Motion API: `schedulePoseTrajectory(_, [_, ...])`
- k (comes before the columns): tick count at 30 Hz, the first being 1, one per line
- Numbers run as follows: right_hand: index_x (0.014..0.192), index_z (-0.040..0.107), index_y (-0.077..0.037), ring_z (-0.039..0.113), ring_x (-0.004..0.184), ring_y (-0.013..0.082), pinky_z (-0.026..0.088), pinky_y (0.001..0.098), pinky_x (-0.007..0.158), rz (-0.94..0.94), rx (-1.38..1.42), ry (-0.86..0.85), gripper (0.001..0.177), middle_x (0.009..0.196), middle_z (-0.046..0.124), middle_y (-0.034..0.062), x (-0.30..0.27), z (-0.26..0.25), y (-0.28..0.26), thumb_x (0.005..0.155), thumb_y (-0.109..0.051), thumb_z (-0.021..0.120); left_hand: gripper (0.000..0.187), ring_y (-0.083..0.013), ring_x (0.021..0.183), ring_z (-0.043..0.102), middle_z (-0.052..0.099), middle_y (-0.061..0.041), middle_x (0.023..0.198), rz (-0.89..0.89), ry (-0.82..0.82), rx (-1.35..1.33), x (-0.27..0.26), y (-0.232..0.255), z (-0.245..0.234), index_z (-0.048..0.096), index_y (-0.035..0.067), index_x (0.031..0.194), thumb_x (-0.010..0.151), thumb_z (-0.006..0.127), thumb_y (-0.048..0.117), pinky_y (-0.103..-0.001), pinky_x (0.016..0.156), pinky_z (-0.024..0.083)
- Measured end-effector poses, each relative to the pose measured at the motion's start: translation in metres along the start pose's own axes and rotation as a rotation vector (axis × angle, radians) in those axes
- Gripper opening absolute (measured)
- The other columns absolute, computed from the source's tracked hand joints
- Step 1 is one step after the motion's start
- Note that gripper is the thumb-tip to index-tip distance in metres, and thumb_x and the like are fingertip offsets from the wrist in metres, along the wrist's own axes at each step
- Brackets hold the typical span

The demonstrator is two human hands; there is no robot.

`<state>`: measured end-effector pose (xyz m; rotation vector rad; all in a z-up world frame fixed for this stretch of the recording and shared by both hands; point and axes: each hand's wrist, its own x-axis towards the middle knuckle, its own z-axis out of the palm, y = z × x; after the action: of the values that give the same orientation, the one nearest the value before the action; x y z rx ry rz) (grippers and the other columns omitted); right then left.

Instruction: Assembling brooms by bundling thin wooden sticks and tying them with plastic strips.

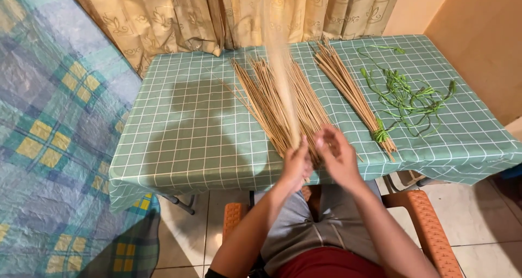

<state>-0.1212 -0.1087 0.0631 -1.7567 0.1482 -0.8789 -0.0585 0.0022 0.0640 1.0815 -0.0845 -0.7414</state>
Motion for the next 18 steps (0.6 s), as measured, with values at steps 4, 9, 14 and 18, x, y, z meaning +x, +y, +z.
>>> schedulePoseTrajectory(4, [0.16, 0.028, 0.0, 0.059, 0.121, 0.0446, 0.056, 0.0586, 0.095, 0.249, 0.133, -0.054, 0.062, 0.132, 0.055, 0.0328, 0.048, 0.013, -0.048, 0.109, -0.032, 0.043, 0.045, -0.006, 0.03, 0.038, 0.039, 0.004, 0.047, 0.077, -0.076, 0.132, 0.01, -0.055, 0.005, 0.05, 0.011, 0.076, 0.108, 0.058, 0.042, -0.02, 0.027, 0.029])
schedulePoseTrajectory(9, [0.128, 0.055, 0.001, 0.051, 0.03, 0.0146, 0.042, 0.0243, 0.025, 0.26, 0.261, 0.18, 0.036, 0.064, 0.056, 0.013, 0.074, 0.034, -0.039, 0.109, -0.03, 0.056, 0.019, -0.0081, 0.051, 0.049, 0.051, 0.002, 0.06, 0.37, -0.096, 0.456, 0.024, -0.09, -0.001, 0.062, 0.011, 0.082, 0.102, 0.06, 0.012, -0.023, 0.049, 0.042])
schedulePoseTrajectory(14, [0.104, 0.061, -0.002, 0.036, 0.023, 0.01, 0.031, 0.0232, 0.02, 0.318, 0.319, 0.202, 0.04, 0.043, 0.038, 0.0008, 0.077, 0.027, -0.027, 0.112, -0.038, 0.044, 0.023, -0.0163, 0.031, 0.052, 0.051, -0.01, 0.045, 0.197, -0.216, 0.345, -0.002, -0.049, 0.006, 0.059, 0.007, 0.083, 0.103, 0.06, 0.018, -0.024, 0.026, 0.039])
schedulePoseTrajectory(18, [0.103, 0.057, -0.002, 0.033, 0.025, 0.0058, 0.026, 0.0194, 0.02, 0.404, 0.378, 0.134, 0.064, 0.048, 0.035, -0.0033, 0.075, 0.024, -0.049, 0.108, -0.059, 0.03, 0.014, -0.0133, 0.032, 0.05, 0.05, -0.006, 0.049, 0.068, -0.277, 0.146, 0.015, -0.064, -0.002, 0.059, 0.005, 0.089, 0.099, 0.065, 0.014, -0.024, 0.029, 0.039])
